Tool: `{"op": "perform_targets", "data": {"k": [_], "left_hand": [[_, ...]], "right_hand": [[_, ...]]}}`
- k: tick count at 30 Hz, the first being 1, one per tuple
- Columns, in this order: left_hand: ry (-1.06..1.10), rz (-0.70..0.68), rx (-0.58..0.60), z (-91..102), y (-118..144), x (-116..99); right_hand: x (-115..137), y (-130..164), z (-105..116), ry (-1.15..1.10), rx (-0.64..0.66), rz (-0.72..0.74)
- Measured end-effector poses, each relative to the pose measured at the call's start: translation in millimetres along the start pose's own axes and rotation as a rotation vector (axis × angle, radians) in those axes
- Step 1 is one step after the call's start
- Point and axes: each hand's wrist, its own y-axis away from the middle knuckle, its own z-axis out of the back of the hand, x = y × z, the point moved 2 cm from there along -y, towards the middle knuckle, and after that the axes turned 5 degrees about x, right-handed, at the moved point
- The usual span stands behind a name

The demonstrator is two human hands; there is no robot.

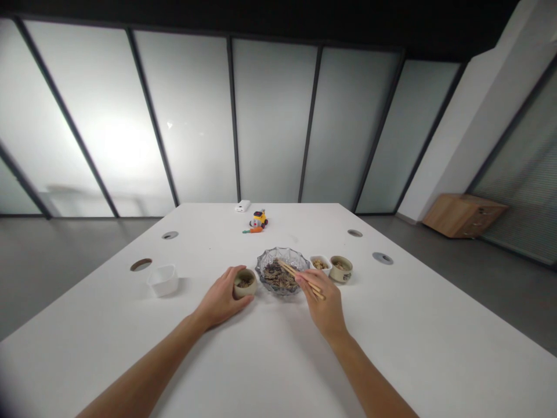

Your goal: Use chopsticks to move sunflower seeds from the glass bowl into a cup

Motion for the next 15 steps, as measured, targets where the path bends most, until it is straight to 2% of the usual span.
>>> {"op": "perform_targets", "data": {"k": [15], "left_hand": [[-0.010, 0.005, 0.004, -0.5, -1.1, -0.8]], "right_hand": [[7.5, 0.1, -1.1, -0.009, -0.050, 0.027]]}}
